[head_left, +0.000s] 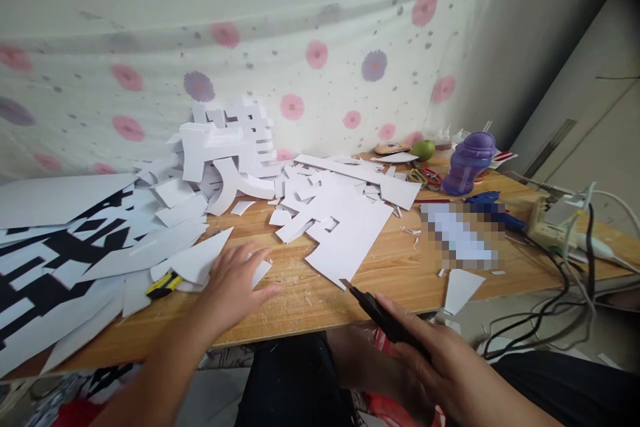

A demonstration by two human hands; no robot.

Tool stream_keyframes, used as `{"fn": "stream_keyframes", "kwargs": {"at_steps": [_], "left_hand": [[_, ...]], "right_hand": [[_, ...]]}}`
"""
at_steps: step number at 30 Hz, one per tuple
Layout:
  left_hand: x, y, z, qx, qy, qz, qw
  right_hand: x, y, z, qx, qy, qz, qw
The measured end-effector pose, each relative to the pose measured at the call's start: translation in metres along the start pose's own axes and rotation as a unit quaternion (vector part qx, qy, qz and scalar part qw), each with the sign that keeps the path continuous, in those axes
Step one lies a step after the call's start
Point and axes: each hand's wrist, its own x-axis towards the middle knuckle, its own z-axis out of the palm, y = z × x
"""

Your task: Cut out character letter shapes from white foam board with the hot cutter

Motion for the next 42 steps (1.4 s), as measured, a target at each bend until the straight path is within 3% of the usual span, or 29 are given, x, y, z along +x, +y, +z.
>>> {"fn": "stream_keyframes", "kwargs": {"at_steps": [2, 6, 12, 16, 19, 25, 29, 32, 36, 39, 42], "left_hand": [[0.006, 0.021, 0.007, -0.028, -0.018, 0.034, 0.999], [0.024, 0.06, 0.022, -0.048, -0.007, 0.033, 0.998], [0.041, 0.078, 0.031, -0.087, 0.019, 0.003, 0.996], [0.046, 0.076, 0.039, -0.178, 0.022, -0.038, 0.983], [0.046, 0.071, 0.04, -0.29, 0.033, -0.072, 0.954], [0.04, 0.053, 0.017, -0.534, 0.098, -0.087, 0.835], [0.036, 0.037, -0.007, -0.626, 0.153, -0.111, 0.756], [0.036, 0.024, -0.023, -0.664, 0.182, -0.119, 0.715], [0.036, 0.007, -0.043, -0.683, 0.201, -0.116, 0.692], [0.036, 0.0, -0.054, -0.685, 0.19, -0.11, 0.695], [0.037, -0.002, -0.061, -0.686, 0.156, -0.109, 0.702]], "right_hand": [[0.002, -0.001, 0.002, 0.002, -0.006, 0.005, 1.0], [0.009, -0.001, 0.003, 0.036, -0.03, 0.012, 0.999], [0.016, 0.013, 0.004, 0.079, 0.035, 0.027, 0.996], [0.019, 0.016, 0.004, 0.096, 0.04, 0.017, 0.994], [0.019, 0.013, 0.001, 0.103, 0.061, 0.015, 0.993], [0.018, 0.016, -0.003, 0.126, 0.159, 0.043, 0.978], [0.018, 0.025, -0.007, 0.138, 0.196, 0.074, 0.968], [0.019, 0.029, -0.012, 0.134, 0.21, 0.091, 0.964], [0.022, 0.027, -0.018, 0.14, 0.243, 0.089, 0.956], [0.021, 0.02, -0.02, 0.144, 0.248, 0.069, 0.955], [0.018, 0.013, -0.018, 0.113, 0.227, 0.003, 0.967]]}}
